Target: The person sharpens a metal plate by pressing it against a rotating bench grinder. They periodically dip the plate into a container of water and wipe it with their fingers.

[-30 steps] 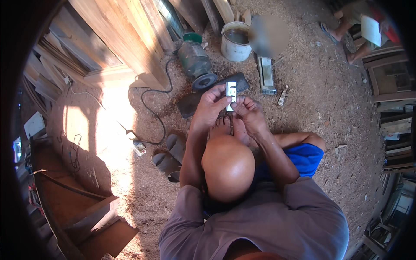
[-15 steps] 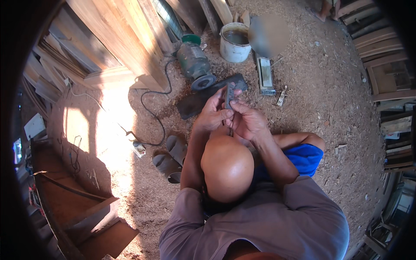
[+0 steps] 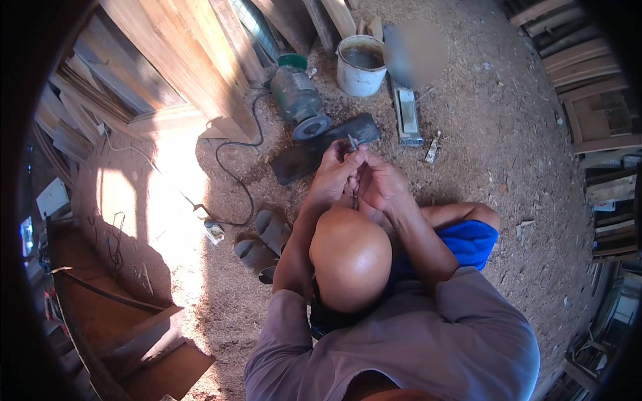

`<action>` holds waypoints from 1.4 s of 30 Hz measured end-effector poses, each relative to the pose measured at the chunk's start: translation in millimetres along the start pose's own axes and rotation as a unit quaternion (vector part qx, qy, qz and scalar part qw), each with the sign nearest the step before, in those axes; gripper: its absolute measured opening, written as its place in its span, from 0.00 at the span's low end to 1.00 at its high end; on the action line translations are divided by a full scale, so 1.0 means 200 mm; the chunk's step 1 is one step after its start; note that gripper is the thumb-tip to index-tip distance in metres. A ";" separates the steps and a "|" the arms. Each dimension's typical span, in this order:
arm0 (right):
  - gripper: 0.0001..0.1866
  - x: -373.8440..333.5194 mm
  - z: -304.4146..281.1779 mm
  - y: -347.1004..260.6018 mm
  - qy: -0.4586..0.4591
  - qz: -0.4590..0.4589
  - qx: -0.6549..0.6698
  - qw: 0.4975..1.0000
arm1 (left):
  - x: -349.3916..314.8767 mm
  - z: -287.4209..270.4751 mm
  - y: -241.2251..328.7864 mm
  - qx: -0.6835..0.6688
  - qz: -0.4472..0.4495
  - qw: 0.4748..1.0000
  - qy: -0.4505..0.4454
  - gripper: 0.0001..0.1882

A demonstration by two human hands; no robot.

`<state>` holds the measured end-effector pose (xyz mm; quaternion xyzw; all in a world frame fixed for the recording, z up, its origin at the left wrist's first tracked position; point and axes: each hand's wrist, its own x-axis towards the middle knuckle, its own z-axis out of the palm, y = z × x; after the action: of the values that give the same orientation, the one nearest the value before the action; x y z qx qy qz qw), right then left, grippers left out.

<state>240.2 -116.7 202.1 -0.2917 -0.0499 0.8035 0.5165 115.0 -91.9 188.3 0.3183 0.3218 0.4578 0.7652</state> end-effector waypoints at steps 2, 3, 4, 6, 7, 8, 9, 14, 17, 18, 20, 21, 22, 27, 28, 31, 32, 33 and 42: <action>0.07 0.00 0.00 0.00 0.001 0.001 0.001 1.000 | 0.00 0.00 0.00 0.013 0.004 1.000 0.001 0.26; 0.07 0.00 0.00 0.00 0.001 0.002 0.003 1.000 | 0.00 0.00 0.00 0.019 0.006 1.000 0.002 0.26; 0.07 0.00 0.00 0.00 0.002 0.003 0.002 1.000 | 0.00 0.00 0.00 0.021 -0.002 1.000 0.004 0.26; 0.07 -0.01 0.01 0.00 0.002 0.005 0.000 1.000 | -0.01 0.00 0.01 0.025 -0.019 0.999 0.008 0.26; 0.07 0.00 0.01 0.00 0.004 0.005 0.003 1.000 | -0.01 0.00 0.01 0.025 -0.023 0.999 0.009 0.26; 0.07 0.00 0.01 0.00 0.006 0.005 0.005 1.000 | -0.01 0.00 0.01 0.025 -0.026 0.999 0.011 0.26; 0.07 0.00 0.01 0.00 0.007 0.005 0.008 1.000 | -0.01 0.00 0.01 0.025 -0.030 0.999 0.012 0.26; 0.07 0.00 0.01 0.00 0.016 0.007 0.009 1.000 | -0.01 0.00 0.00 0.042 -0.021 0.999 0.014 0.28; 0.06 -0.02 0.03 -0.01 0.023 0.014 0.005 1.000 | -0.01 -0.02 0.00 0.036 -0.002 0.999 -0.004 0.26; 0.06 -0.02 0.03 -0.01 0.024 0.017 0.003 1.000 | -0.02 -0.02 0.00 0.035 0.009 0.999 -0.011 0.26; 0.05 -0.03 0.01 -0.03 0.006 0.026 -0.024 0.999 | -0.02 -0.02 0.02 0.062 0.063 0.995 -0.047 0.29; 0.04 -0.04 0.00 -0.03 -0.005 0.034 -0.035 0.999 | -0.03 -0.03 0.02 0.076 0.088 0.991 -0.062 0.31; 0.04 -0.04 0.00 -0.03 -0.012 0.027 -0.056 0.998 | -0.02 -0.05 0.02 0.092 0.117 0.985 -0.082 0.34; 0.04 -0.07 -0.02 -0.06 -0.010 -0.009 -0.147 0.989 | -0.04 -0.03 0.04 0.010 0.105 0.978 -0.180 0.44; 0.04 -0.07 -0.02 -0.05 -0.018 -0.013 -0.144 0.989 | -0.04 -0.04 0.03 -0.030 0.081 0.976 -0.198 0.44; 0.05 -0.06 -0.04 -0.04 -0.037 -0.024 -0.146 0.988 | -0.04 -0.05 0.03 -0.120 0.026 0.964 -0.236 0.44; 0.05 -0.06 -0.04 -0.03 -0.041 -0.026 -0.153 0.987 | -0.04 -0.05 0.03 -0.131 0.019 0.962 -0.238 0.42; 0.05 -0.06 -0.04 -0.03 -0.044 -0.028 -0.159 0.986 | -0.05 -0.04 0.03 -0.142 0.011 0.960 -0.241 0.41; 0.06 -0.07 0.01 0.02 -0.040 -0.061 -0.195 0.978 | -0.04 -0.09 -0.02 -0.137 0.049 0.964 -0.221 0.34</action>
<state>240.0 -130.2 206.8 -0.3507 -0.2436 0.7563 0.4957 100.0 -97.2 175.4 0.3189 0.0628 0.4529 0.8302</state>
